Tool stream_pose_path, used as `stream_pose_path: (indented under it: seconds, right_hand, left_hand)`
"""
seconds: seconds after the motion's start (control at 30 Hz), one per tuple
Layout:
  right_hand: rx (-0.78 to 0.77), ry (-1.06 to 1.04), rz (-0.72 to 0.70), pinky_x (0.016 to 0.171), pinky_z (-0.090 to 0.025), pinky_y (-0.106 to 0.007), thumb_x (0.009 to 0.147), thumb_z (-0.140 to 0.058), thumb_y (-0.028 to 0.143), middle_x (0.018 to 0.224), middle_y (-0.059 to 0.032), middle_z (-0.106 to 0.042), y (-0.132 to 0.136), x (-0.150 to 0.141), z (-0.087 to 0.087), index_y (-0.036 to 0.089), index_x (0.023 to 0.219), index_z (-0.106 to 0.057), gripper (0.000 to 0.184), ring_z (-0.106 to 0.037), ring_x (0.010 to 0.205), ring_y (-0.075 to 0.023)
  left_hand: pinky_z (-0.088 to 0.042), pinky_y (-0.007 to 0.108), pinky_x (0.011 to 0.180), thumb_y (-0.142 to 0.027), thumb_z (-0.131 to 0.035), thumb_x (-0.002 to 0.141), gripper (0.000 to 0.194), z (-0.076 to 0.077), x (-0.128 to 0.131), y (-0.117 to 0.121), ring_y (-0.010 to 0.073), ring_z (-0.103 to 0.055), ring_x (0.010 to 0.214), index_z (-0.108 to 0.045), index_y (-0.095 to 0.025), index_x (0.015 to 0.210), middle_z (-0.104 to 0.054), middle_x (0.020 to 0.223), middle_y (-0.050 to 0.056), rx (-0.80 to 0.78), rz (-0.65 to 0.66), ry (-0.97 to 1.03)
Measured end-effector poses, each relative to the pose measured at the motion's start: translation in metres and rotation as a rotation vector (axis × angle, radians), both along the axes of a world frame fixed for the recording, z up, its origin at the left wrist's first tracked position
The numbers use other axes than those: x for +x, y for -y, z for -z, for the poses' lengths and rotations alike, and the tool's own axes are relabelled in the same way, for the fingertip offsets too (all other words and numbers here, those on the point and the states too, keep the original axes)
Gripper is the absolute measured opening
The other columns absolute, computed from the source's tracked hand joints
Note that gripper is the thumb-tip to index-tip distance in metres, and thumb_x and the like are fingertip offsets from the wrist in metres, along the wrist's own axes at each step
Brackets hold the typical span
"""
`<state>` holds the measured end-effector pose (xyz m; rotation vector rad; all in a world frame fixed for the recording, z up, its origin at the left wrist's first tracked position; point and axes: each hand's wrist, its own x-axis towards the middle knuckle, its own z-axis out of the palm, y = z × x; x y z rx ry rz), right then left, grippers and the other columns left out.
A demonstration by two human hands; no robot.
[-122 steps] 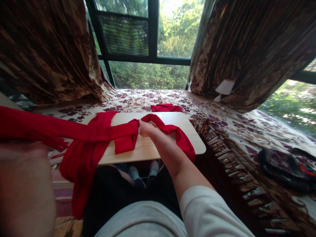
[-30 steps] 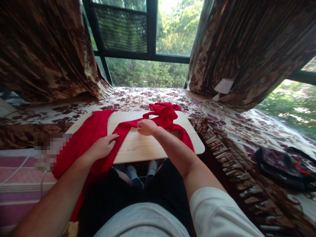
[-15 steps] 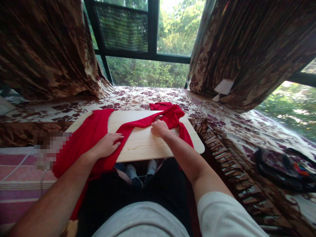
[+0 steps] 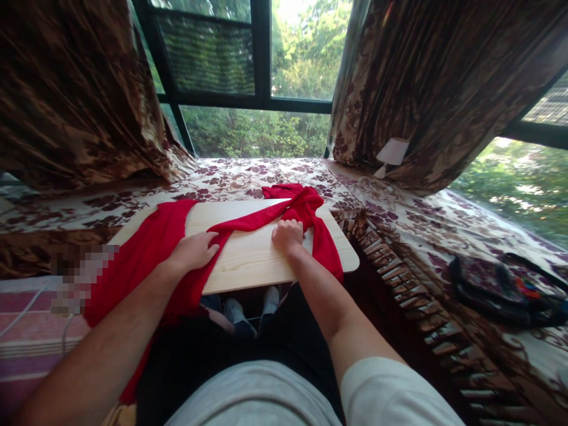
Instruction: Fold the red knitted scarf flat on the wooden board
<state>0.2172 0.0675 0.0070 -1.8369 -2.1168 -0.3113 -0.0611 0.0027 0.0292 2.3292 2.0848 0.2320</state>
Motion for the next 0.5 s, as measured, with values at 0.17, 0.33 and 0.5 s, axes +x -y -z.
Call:
stream_pose_path:
  seconds: [0.17,0.33,0.5]
  right_hand:
    - [0.043,-0.015,-0.070,0.091,-0.035,-0.041,0.094,-0.048,0.030,0.104,-0.0166,-0.068,0.001,0.001,-0.002,0.015,0.099,-0.068,0.026,-0.056,0.103,-0.0289]
    - [0.028,-0.023,-0.172,0.091,-0.036,-0.038,0.095,-0.048,0.030,0.107,-0.0146,-0.068,0.001,0.002,0.000,0.016,0.099,-0.068,0.025,-0.055,0.104,-0.0273]
    - [0.005,-0.029,-0.157,0.091,-0.037,-0.036,0.095,-0.049,0.028,0.106,-0.0147,-0.068,-0.001,0.003,0.000,0.015,0.100,-0.068,0.024,-0.056,0.104,-0.0271]
  left_hand:
    - [-0.049,0.039,0.096,-0.033,-0.043,0.091,0.037,0.004,0.017,-0.022,0.0285,-0.065,0.107,-0.074,-0.018,0.104,-0.071,0.112,0.014,0.068,0.102,0.070]
    - [-0.041,0.036,0.110,-0.033,-0.039,0.095,0.042,0.028,0.015,-0.030,0.0253,-0.059,0.119,-0.070,-0.014,0.117,-0.069,0.123,0.013,0.211,0.193,0.180]
    - [-0.036,0.037,0.115,-0.036,-0.036,0.097,0.048,0.043,0.010,-0.032,0.0242,-0.055,0.126,-0.068,-0.012,0.123,-0.066,0.131,0.013,0.225,0.183,0.188]
